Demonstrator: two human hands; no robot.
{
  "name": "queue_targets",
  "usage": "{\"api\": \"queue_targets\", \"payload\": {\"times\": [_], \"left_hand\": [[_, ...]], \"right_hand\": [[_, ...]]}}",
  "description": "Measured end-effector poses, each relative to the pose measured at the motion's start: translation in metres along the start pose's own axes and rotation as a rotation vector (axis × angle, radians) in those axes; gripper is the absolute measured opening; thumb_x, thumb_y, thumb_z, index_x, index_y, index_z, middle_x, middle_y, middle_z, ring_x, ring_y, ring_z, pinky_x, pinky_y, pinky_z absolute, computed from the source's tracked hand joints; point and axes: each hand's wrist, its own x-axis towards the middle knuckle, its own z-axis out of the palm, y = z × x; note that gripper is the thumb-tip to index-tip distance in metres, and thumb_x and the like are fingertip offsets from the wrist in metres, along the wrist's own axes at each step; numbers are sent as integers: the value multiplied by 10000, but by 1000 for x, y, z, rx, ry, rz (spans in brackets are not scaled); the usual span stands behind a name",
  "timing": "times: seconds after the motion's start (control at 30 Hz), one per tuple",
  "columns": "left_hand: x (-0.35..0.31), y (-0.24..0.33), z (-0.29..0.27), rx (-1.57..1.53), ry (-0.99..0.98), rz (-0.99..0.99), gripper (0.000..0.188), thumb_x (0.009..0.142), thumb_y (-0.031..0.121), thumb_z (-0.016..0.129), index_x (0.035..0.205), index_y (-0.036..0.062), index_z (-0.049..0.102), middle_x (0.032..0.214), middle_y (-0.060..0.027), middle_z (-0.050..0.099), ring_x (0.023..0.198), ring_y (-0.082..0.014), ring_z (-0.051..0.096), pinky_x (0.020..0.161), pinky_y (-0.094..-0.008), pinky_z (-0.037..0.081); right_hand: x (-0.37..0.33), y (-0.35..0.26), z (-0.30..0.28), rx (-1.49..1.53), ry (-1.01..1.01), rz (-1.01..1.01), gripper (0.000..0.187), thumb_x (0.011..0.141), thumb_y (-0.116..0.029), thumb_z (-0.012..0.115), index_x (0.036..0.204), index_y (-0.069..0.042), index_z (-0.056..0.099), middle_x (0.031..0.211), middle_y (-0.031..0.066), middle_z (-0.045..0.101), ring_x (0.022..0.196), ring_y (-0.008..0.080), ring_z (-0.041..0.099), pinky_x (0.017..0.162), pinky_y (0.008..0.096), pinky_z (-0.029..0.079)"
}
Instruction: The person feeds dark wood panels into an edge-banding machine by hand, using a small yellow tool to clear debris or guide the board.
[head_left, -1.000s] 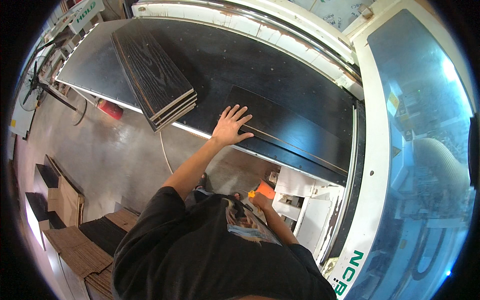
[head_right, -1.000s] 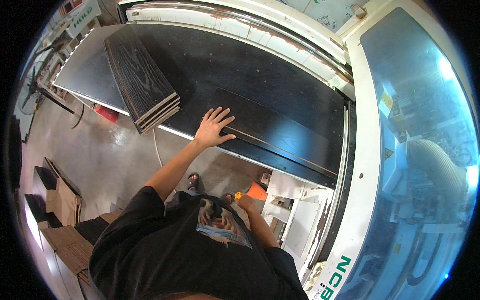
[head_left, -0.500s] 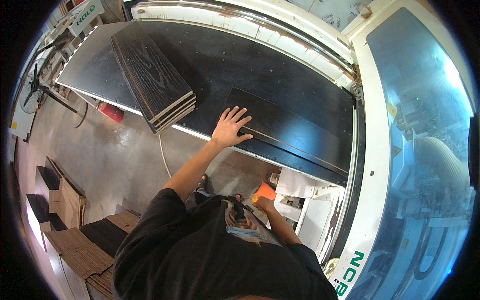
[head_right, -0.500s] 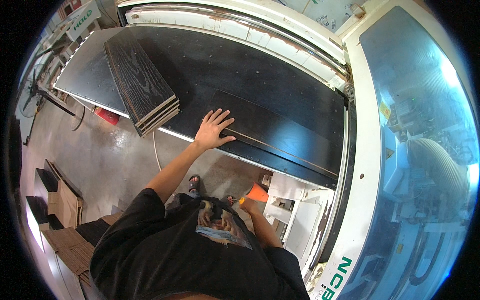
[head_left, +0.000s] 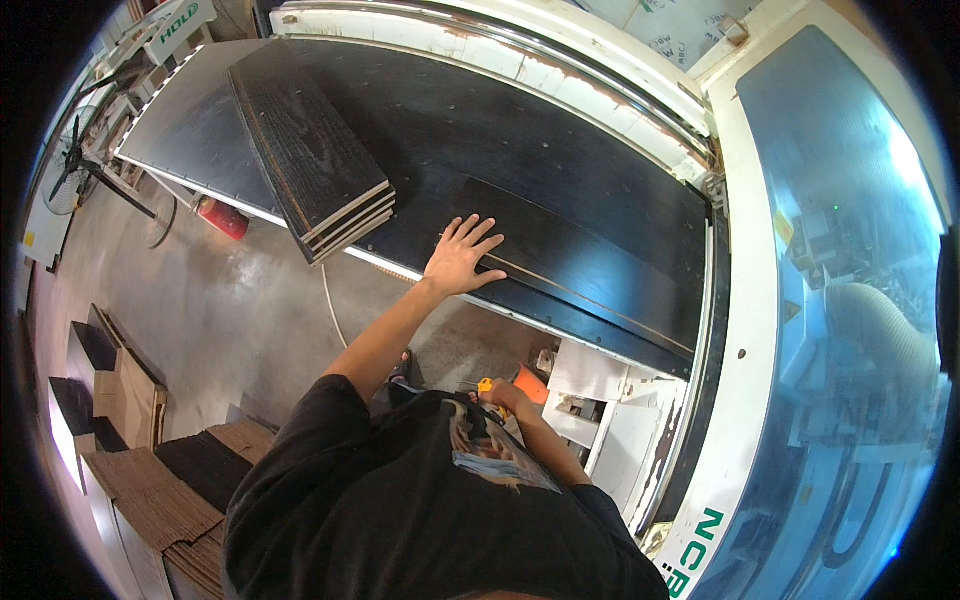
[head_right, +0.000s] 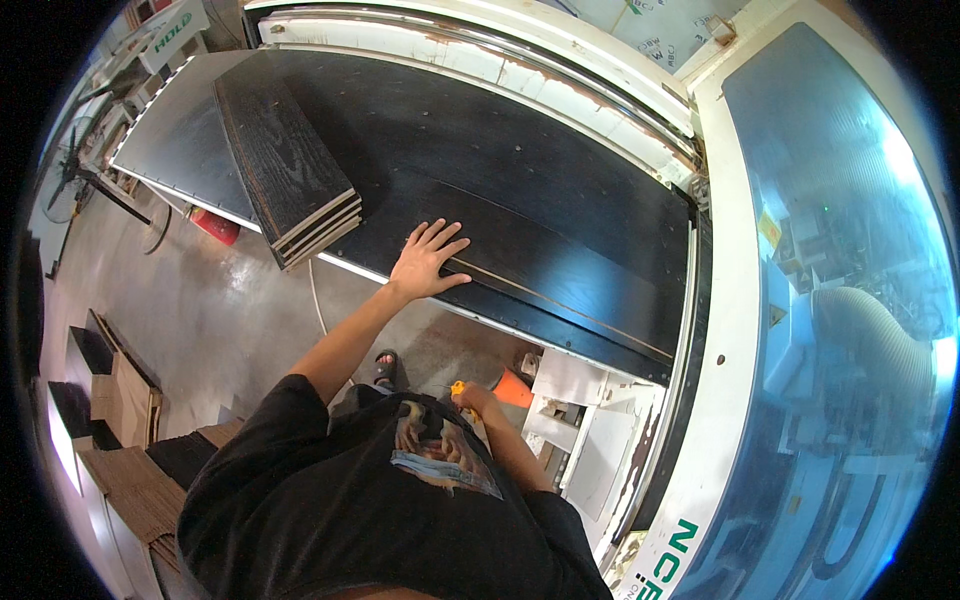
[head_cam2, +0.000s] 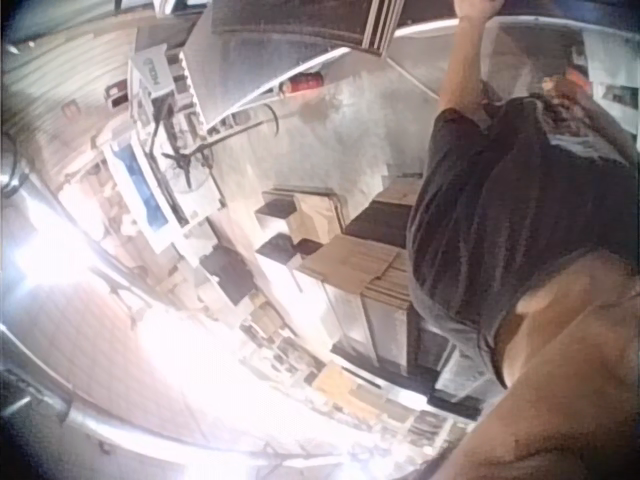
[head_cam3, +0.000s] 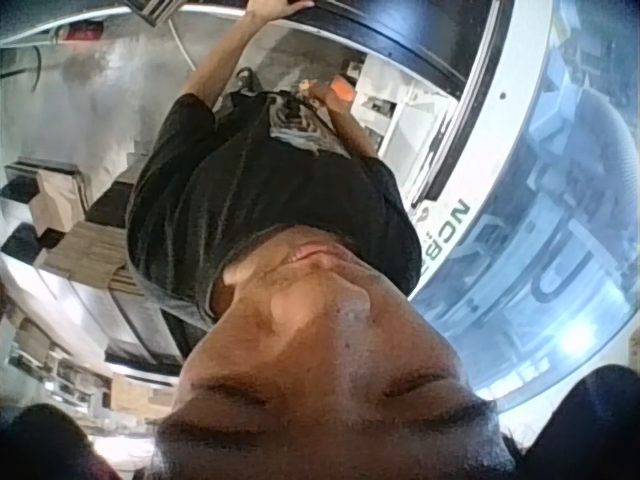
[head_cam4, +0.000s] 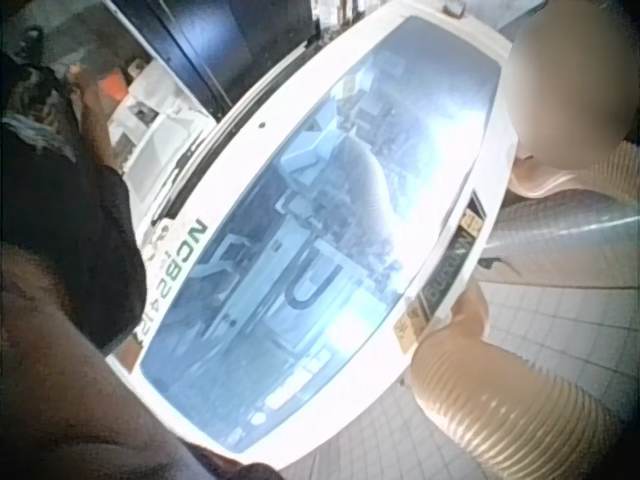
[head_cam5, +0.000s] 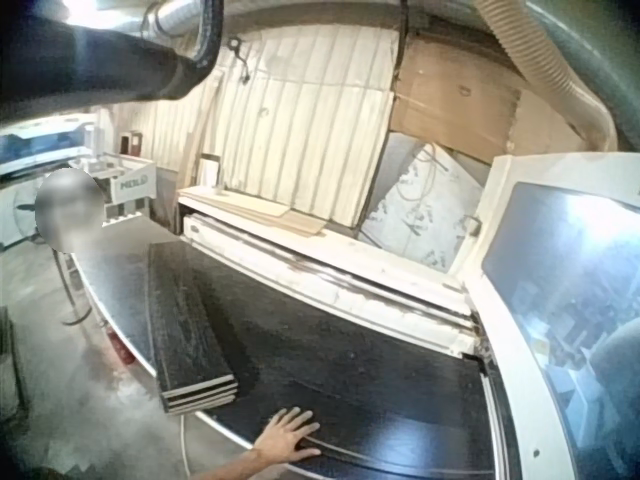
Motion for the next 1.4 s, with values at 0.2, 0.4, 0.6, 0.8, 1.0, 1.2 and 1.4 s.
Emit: {"api": "queue_targets", "payload": {"times": [0.2, 0.4, 0.6, 0.8, 1.0, 1.2, 1.4], "left_hand": [[-1, 1, -2, -12, -1, -2, 738, 891, 674, 644, 1438, 180, 602, 1599, -122, 441, 1507, -358, 347, 1254, -549, 240], [-2, 1, -1, -19, -3, -2, 738, 895, 671, 643, 1444, 180, 594, 1601, -122, 437, 1513, -360, 335, 1260, -548, 230], [0, 3, -3, -16, 16, 5, 738, 881, 660, 664, 1437, 179, 601, 1587, -118, 455, 1500, -357, 361, 1249, -549, 254], [-1, 1, 1, 6, -6, -18, 745, 883, 668, 663, 1443, 182, 595, 1598, -116, 442, 1510, -351, 347, 1255, -545, 245], [-1, 0, 1, 0, -13, -13, 748, 883, 665, 666, 1447, 180, 591, 1597, -117, 443, 1512, -351, 345, 1256, -543, 244], [0, 3, -2, -8, 1, -7, 743, 879, 659, 672, 1439, 176, 601, 1591, -119, 451, 1510, -349, 348, 1252, -543, 248], [-1, 1, -4, -10, 10, -10, 742, 872, 661, 677, 1431, 177, 608, 1586, -121, 456, 1503, -356, 355, 1250, -544, 251]], "right_hand": [[18, 2, 12, -181, 119, 121, 450, 847, -469, 667, 1010, -61, 765, 841, 128, 777, 838, 321, 762, 765, 434, 569], [-14, 33, 9, -307, 57, 145, 356, 815, -384, 688, 965, -70, 762, 807, 122, 768, 792, 286, 763, 725, 420, 574], [-27, 54, 15, -95, -7, 199, 393, 869, -381, 688, 916, 6, 732, 766, 169, 731, 691, 283, 729, 657, 425, 551], [-21, 14, 5, 65, -34, 155, 391, 902, -393, 678, 900, -6, 735, 755, 130, 732, 632, 240, 697, 594, 394, 527], [-33, -25, -13, 24, 75, 17, 421, 906, -422, 660, 952, -18, 765, 798, 139, 754, 736, 255, 733, 636, 389, 531], [-22, -2, -2, -54, 114, 65, 481, 891, -470, 675, 924, 3, 752, 796, 141, 760, 753, 280, 753, 660, 401, 557], [-23, 40, 22, -61, 103, 56, 523, 880, -512, 701, 908, 10, 731, 739, 141, 745, 680, 272, 750, 623, 388, 570]]}}
